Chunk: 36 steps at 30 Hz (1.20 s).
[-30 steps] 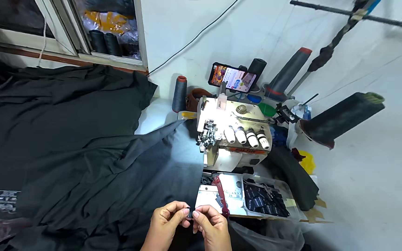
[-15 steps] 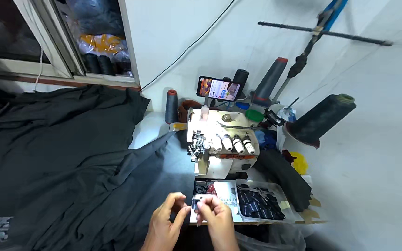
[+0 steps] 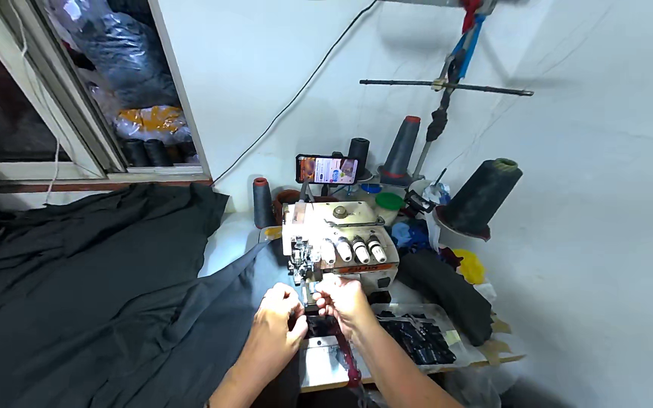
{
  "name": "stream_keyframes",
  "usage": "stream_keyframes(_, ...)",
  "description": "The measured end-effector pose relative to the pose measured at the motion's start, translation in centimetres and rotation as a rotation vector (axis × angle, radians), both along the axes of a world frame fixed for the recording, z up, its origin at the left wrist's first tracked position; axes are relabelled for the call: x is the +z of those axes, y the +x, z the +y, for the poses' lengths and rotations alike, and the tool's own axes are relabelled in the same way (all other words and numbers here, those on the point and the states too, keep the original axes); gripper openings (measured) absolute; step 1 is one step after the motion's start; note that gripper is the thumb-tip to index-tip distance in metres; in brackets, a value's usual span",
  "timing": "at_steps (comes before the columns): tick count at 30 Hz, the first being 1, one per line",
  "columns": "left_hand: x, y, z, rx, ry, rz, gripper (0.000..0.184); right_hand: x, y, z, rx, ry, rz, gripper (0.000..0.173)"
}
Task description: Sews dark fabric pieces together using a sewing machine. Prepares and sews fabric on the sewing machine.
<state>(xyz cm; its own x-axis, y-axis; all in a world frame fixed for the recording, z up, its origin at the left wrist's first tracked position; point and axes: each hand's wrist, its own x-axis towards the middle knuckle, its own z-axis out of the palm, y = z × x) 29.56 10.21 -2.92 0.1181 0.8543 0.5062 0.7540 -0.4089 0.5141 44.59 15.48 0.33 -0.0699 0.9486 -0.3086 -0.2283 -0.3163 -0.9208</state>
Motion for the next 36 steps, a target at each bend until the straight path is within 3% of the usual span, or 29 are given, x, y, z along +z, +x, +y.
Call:
stream_keyframes(13, 1.6, -3.4, 1.4, -0.21, -0.256, -0.373, 0.012, 1.3, -1.2, 0.2, 0.18, -0.088, -0.155, 0.011)
stream_keyframes(27, 1.5, -3.5, 1.2, -0.255, -0.296, -0.516, 0.012, 0.4, -2.9, 0.3, 0.086, -0.018, -0.248, 0.022)
stream_keyframes(30, 1.6, -3.4, 1.0, -0.246, -0.295, -0.454, 0.013, 0.2, -3.0, 0.4, 0.081, -0.012, -0.25, 0.02)
stream_keyframes(32, 1.3, -3.2, 0.8, -0.213, -0.234, -0.303, 0.013, -0.1, -2.9, 0.2, 0.064, 0.037, -0.273, 0.016)
stream_keyframes(36, -1.0, -2.3, -0.5, -0.096, 0.056, 0.048, 0.023, -4.2, -2.9, -2.2, -0.109, 0.497, -0.453, 0.009)
